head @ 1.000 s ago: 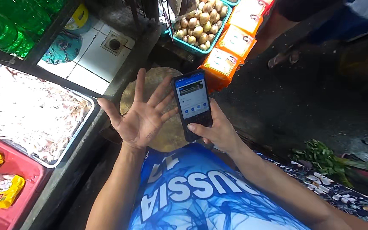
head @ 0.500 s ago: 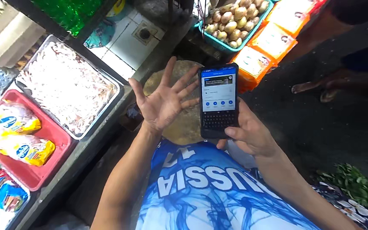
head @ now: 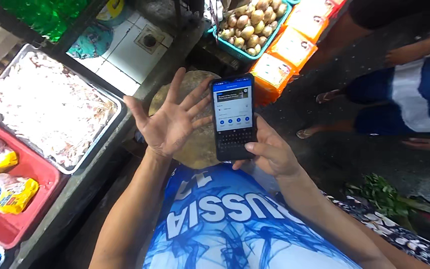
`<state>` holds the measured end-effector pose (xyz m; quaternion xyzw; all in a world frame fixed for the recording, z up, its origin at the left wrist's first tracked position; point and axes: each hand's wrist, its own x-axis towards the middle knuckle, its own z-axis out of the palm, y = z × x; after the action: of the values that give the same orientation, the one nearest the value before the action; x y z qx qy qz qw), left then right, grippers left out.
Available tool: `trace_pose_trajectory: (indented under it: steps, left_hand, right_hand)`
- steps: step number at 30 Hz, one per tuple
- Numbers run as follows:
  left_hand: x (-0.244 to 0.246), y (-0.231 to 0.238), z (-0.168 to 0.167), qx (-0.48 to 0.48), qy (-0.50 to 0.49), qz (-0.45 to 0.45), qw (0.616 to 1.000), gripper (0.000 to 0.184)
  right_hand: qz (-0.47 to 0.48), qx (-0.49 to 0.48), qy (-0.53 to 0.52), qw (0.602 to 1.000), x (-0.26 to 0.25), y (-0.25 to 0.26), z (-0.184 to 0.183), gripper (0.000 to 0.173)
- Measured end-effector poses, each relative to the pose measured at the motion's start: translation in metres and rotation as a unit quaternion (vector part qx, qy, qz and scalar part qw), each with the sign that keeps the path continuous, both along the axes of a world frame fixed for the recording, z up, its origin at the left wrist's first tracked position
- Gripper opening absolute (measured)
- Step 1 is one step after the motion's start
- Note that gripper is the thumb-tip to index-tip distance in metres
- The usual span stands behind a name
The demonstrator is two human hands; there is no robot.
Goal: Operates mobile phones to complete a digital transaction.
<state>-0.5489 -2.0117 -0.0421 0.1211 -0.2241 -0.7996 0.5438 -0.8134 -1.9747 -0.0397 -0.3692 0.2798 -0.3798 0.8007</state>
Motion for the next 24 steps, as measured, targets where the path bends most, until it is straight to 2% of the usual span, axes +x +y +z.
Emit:
trace_pose_trajectory:
  steps: [5,11,19,24]
  left_hand:
    - [-0.0026,0.001,0.0015,0.003,0.009,-0.001,1.0,0.111]
    - [-0.0047,0.0025,0.0028,0.011,0.021,0.0,1.0,0.112]
    - [-0.0054,0.0045,0.004,0.01,0.019,0.007,1.0,0.113]
    - [-0.0029,0.0039,0.0001,-0.003,0.023,-0.003,1.0,0.114]
  right_hand:
    - [-0.001,0.009,-0.014,1.0,-0.0037,0.0029,-0.0011,0.05]
    - [-0.017,0.016,0.012,1.0,-0.0027,0.0035,0.0,0.042]
    - [-0.023,-0.02,0.095,0.995,0.0023,0.003,-0.0003,0.055]
    - [-0.019,-0.02,0.077,0.997,0.0029,0.0021,0.001,0.059]
